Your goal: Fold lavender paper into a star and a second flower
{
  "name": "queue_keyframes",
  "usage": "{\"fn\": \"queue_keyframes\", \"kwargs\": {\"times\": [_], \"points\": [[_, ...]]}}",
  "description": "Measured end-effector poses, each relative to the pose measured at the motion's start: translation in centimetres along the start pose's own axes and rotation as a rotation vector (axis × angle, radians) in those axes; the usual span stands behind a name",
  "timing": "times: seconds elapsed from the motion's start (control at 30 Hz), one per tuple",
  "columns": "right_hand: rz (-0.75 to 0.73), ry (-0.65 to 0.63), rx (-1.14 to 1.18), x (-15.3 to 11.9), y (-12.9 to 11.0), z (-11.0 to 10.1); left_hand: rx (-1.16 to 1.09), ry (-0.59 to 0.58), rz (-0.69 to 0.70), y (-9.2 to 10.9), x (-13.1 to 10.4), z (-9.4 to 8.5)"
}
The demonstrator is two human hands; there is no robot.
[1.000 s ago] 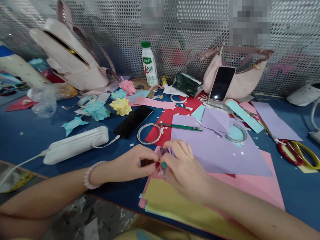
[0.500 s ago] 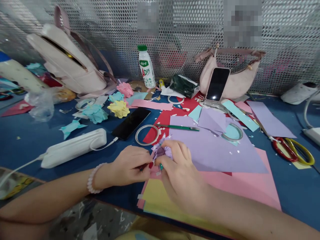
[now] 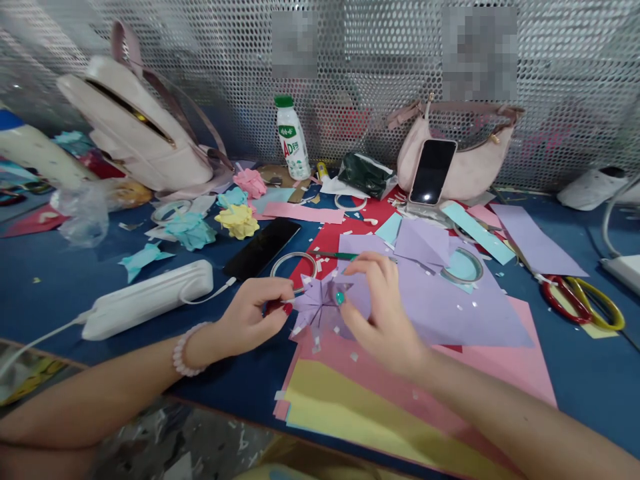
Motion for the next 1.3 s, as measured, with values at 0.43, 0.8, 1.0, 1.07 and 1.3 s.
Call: {"fn": "queue_keyframes", "kwargs": {"times": [0.43, 0.8, 1.0, 1.07, 1.3], "points": [[0.399, -0.229, 0.559, 0.0, 2.5, 2.7, 0.005, -0.072, -0.016, -1.3, 0.5, 1.1], [0.420, -0.189, 0.638, 0.0, 2.7, 2.7, -0.020, -0.184, -0.007, -1.4, 0.4, 1.0], [0.401, -0.196, 0.622, 0.0, 2.5, 2.8, 0.053, -0.093, 0.014, -1.2, 0.5, 1.0], [0.390, -0.197, 0.624, 0.0, 2.5, 2.8, 0.036, -0.090, 0.025, -1.1, 0.5, 1.0], [0.405, -0.191, 0.618, -0.1, 2.6, 2.7, -0.031, -0.143, 0.008, -1.4, 0.4, 0.9]]}}
Point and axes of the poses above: each hand's wrist, its own x-axis towards the middle knuckle, its own z-axis out of the palm, y = z × x, the point moved 6 cm from there along x, towards the middle knuckle, and after that the axes turned 10 degrees about x, right-handed, at the moved point
